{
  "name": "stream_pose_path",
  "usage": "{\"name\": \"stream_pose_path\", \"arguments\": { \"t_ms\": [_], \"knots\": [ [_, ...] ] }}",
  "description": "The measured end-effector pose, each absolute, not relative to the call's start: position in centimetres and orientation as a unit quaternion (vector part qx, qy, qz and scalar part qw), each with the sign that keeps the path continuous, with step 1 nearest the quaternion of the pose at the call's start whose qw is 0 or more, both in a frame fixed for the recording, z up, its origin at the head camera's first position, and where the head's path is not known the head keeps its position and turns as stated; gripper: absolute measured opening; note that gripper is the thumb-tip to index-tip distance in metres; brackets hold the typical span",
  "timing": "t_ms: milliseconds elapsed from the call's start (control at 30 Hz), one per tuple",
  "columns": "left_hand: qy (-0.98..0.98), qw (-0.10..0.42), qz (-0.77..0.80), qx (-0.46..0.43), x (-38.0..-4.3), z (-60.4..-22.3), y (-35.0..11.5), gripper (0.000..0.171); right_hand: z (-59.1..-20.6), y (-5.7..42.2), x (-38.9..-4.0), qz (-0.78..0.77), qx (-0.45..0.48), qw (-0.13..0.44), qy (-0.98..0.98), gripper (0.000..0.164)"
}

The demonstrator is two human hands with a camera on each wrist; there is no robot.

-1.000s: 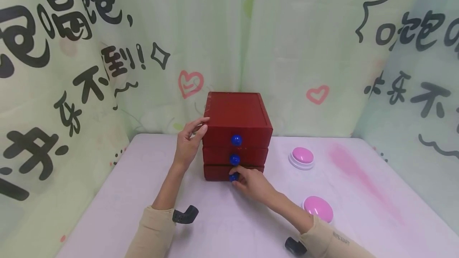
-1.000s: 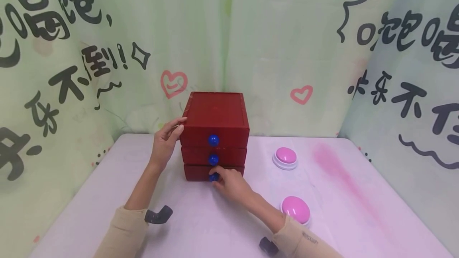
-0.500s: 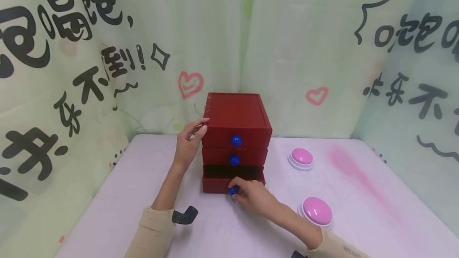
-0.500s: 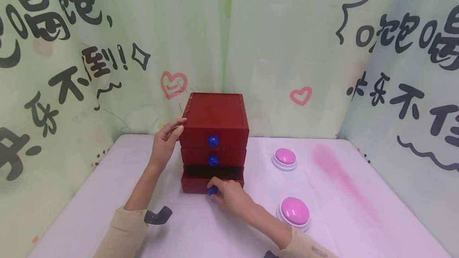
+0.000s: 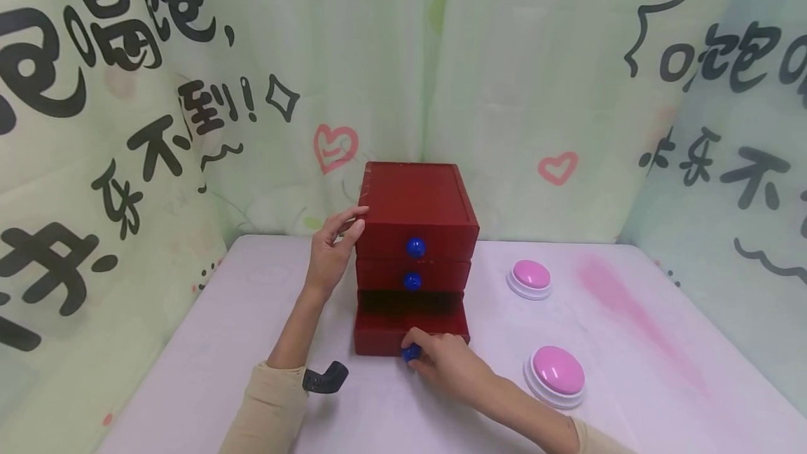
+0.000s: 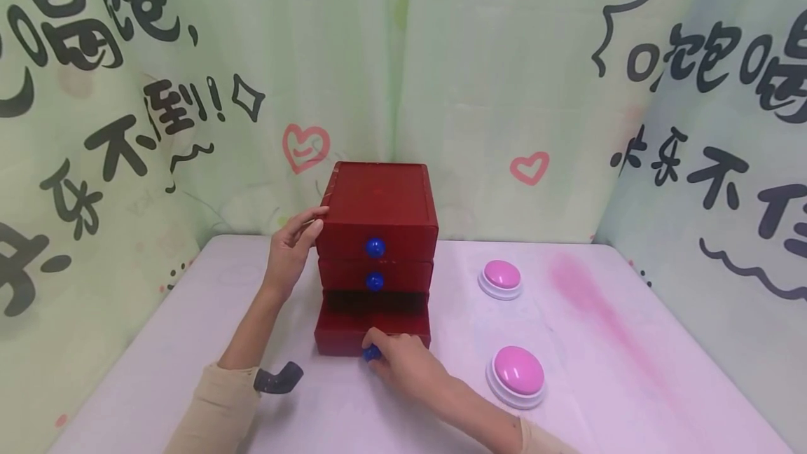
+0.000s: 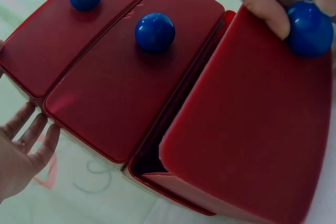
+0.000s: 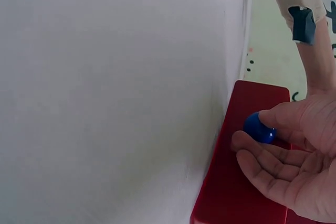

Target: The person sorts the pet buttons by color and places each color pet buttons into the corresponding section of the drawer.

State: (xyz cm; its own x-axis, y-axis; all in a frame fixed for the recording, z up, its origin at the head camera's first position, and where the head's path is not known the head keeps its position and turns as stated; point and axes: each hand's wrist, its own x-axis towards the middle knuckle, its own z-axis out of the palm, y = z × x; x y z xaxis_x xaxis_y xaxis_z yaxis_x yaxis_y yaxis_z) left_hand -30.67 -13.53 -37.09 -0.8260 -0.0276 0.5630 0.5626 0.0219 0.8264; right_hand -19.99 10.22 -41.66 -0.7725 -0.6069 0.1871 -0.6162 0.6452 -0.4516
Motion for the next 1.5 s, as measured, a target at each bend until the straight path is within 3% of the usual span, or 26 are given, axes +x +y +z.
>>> {"name": "stream_pose_path", "arguments": {
  "t_ms": [767, 1500],
  "knots": [
    [-0.672, 0.235, -0.672, -0.205, -30.7, -37.2, -13.6, 0.031, -41.2, 10.1, -17.7, 0.25, 0.31, -0.05, -0.916, 0.028],
    [-0.675, 0.229, -0.67, -0.205, -30.7, -37.1, -13.6, 0.032, -41.1, 14.0, -16.6, 0.27, 0.35, 0.003, -0.897, 0.03]
  ]
}}
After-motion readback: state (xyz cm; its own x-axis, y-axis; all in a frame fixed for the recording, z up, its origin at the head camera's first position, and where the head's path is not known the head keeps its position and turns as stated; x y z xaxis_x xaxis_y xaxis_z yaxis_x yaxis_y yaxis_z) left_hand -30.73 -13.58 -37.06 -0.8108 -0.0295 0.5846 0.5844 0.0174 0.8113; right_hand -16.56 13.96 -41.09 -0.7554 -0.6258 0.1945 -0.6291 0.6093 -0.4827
